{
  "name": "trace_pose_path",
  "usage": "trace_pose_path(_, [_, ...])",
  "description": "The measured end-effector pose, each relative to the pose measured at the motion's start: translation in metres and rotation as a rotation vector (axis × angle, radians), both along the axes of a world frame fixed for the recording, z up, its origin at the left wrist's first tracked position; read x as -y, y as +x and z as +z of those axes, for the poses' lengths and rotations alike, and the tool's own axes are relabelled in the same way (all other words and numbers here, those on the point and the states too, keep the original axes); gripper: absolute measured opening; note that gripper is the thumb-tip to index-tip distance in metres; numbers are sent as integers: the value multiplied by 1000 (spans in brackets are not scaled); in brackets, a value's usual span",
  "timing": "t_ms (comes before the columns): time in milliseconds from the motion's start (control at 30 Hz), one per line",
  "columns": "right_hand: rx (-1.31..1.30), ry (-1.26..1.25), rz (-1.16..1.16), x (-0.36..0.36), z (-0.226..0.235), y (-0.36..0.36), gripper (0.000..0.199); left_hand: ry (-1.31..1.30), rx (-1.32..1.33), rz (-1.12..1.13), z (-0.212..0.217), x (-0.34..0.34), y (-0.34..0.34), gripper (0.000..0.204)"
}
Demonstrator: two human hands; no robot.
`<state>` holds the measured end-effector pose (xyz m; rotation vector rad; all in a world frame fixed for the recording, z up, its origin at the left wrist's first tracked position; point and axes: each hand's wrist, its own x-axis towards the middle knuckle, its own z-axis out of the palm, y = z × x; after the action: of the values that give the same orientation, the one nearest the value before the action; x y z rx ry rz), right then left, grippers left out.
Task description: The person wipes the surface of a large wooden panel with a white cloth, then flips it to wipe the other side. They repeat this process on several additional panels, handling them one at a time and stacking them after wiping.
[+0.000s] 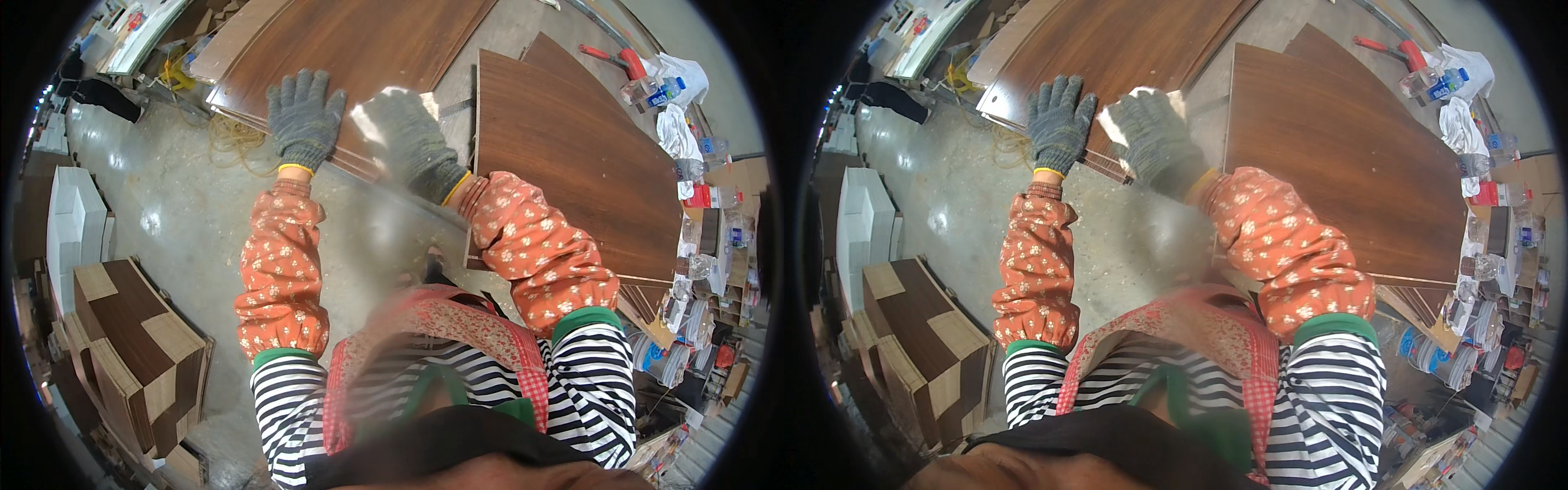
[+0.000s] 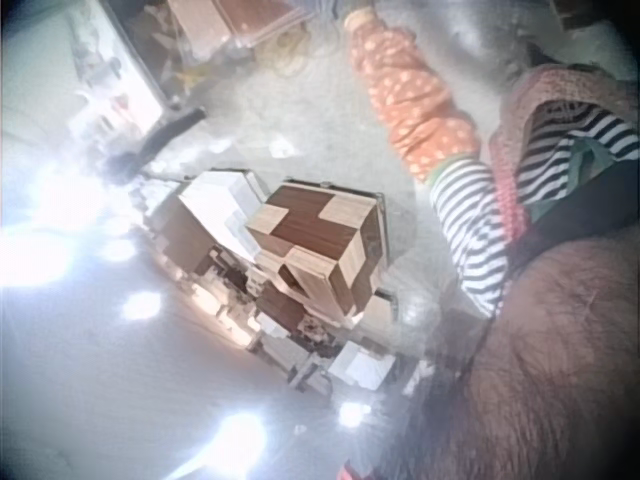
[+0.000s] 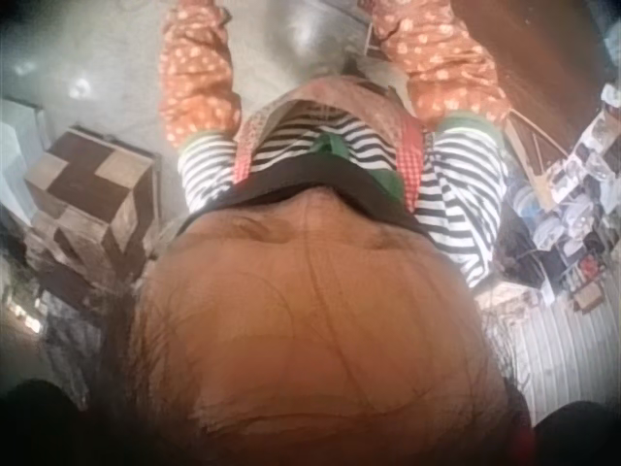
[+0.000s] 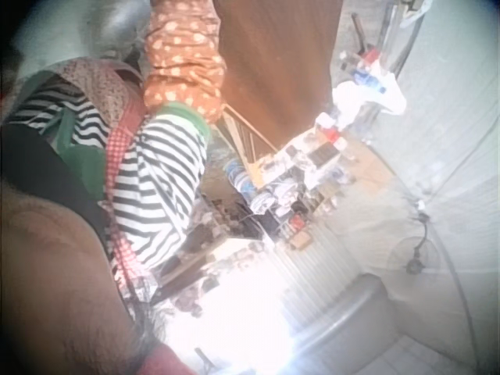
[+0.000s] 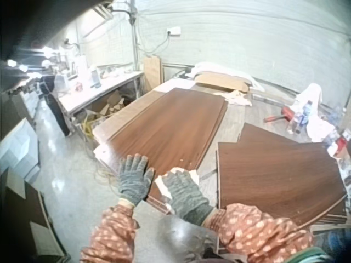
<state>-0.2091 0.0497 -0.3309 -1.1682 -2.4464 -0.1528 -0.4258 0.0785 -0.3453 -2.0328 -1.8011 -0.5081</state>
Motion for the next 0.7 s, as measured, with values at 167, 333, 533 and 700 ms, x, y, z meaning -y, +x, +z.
trace_pose_path(167, [162,97,-54,-19,18,24,58,-48,-26,-7,3,1,1,57])
trace_pose_path(333, [196,-52,-138,-28,47,16,46,-78,-23,-8,6,2,0,56])
trace_pose_path(533, [90,69,42,-8,10,5,56,-60,-16,5,-1,0,0,56])
trace_pose_path(700, [301,67,-214,-65,34,55,60,-46,0,0,3,2,0,55])
